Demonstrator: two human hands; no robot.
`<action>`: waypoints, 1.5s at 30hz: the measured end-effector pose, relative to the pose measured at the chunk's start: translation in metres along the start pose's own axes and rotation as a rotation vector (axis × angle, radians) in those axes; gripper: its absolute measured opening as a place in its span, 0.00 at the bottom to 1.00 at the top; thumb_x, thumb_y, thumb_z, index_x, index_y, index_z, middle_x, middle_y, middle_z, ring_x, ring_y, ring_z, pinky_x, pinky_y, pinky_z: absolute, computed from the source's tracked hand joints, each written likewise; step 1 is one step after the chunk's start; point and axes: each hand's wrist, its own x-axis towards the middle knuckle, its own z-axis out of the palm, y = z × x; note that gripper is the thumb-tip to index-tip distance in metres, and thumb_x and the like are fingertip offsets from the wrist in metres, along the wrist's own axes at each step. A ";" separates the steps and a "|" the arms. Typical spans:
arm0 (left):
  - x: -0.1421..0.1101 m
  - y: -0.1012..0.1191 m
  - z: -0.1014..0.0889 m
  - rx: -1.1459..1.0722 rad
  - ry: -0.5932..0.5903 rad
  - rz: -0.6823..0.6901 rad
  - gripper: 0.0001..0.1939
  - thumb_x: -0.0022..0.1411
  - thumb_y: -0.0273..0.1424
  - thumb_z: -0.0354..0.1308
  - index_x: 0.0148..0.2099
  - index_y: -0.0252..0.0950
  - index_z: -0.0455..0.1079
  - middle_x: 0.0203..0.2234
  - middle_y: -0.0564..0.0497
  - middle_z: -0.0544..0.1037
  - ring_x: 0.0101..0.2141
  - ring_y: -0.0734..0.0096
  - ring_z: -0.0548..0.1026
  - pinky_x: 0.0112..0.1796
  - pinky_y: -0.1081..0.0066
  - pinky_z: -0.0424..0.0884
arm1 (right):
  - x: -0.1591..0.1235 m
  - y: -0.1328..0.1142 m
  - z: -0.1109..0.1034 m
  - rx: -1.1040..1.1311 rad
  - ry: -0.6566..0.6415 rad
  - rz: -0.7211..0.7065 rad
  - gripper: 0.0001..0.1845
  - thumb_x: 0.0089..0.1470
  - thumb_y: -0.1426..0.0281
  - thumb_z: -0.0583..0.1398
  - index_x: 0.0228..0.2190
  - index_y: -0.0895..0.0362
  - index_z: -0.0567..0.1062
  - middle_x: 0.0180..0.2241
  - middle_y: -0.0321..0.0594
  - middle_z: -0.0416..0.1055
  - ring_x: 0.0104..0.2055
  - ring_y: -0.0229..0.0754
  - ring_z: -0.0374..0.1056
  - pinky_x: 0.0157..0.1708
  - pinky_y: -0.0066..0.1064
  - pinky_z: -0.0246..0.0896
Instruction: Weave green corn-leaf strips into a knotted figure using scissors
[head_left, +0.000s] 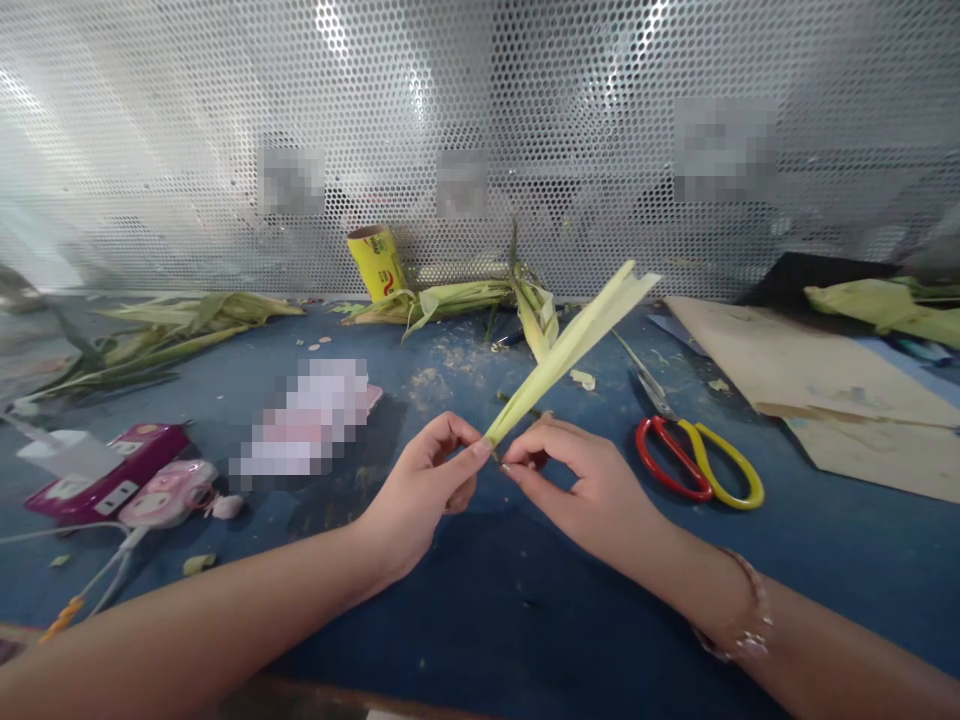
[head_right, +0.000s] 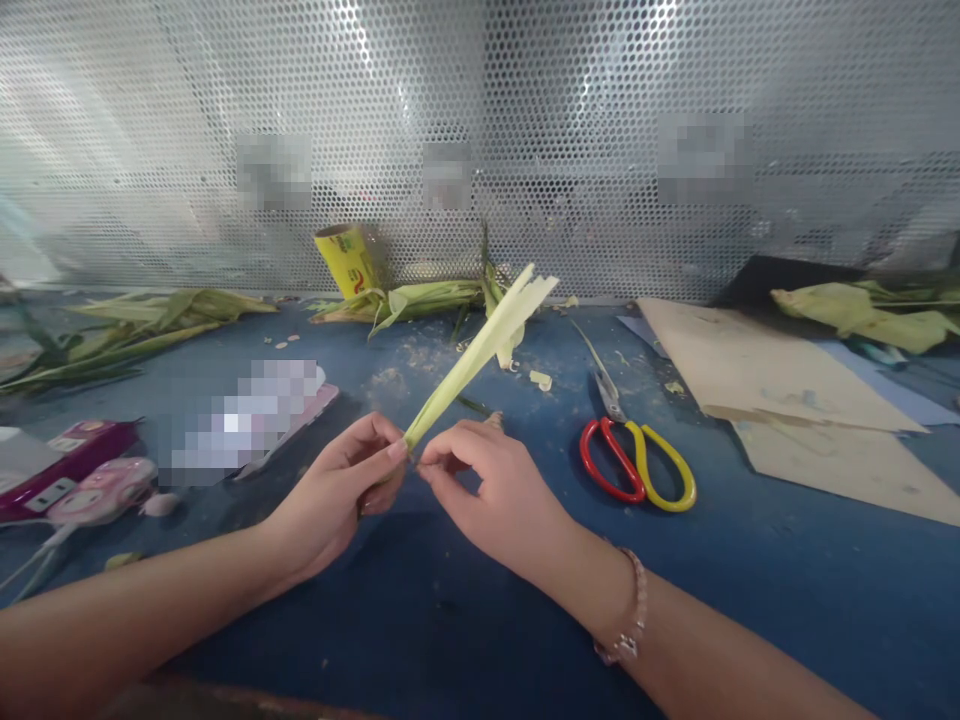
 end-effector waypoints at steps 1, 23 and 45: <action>0.000 0.001 0.000 -0.007 0.015 -0.003 0.10 0.58 0.33 0.54 0.28 0.36 0.57 0.14 0.62 0.52 0.16 0.84 0.50 0.19 0.77 0.46 | 0.000 0.000 -0.001 0.010 -0.002 0.015 0.04 0.51 0.76 0.57 0.26 0.56 0.71 0.24 0.33 0.68 0.28 0.34 0.64 0.31 0.28 0.59; 0.000 0.004 0.000 -0.029 0.073 -0.038 0.11 0.57 0.33 0.55 0.28 0.35 0.57 0.15 0.61 0.55 0.16 0.85 0.51 0.18 0.78 0.47 | 0.002 0.000 0.000 0.260 -0.091 0.223 0.02 0.46 0.73 0.60 0.26 0.55 0.73 0.25 0.35 0.71 0.28 0.37 0.67 0.30 0.30 0.64; -0.001 0.002 0.001 -0.004 0.095 0.020 0.11 0.55 0.34 0.58 0.27 0.36 0.58 0.14 0.62 0.54 0.16 0.85 0.51 0.18 0.78 0.47 | 0.004 0.003 -0.005 0.139 0.136 0.165 0.04 0.50 0.72 0.57 0.25 0.56 0.70 0.23 0.34 0.65 0.26 0.35 0.63 0.26 0.29 0.60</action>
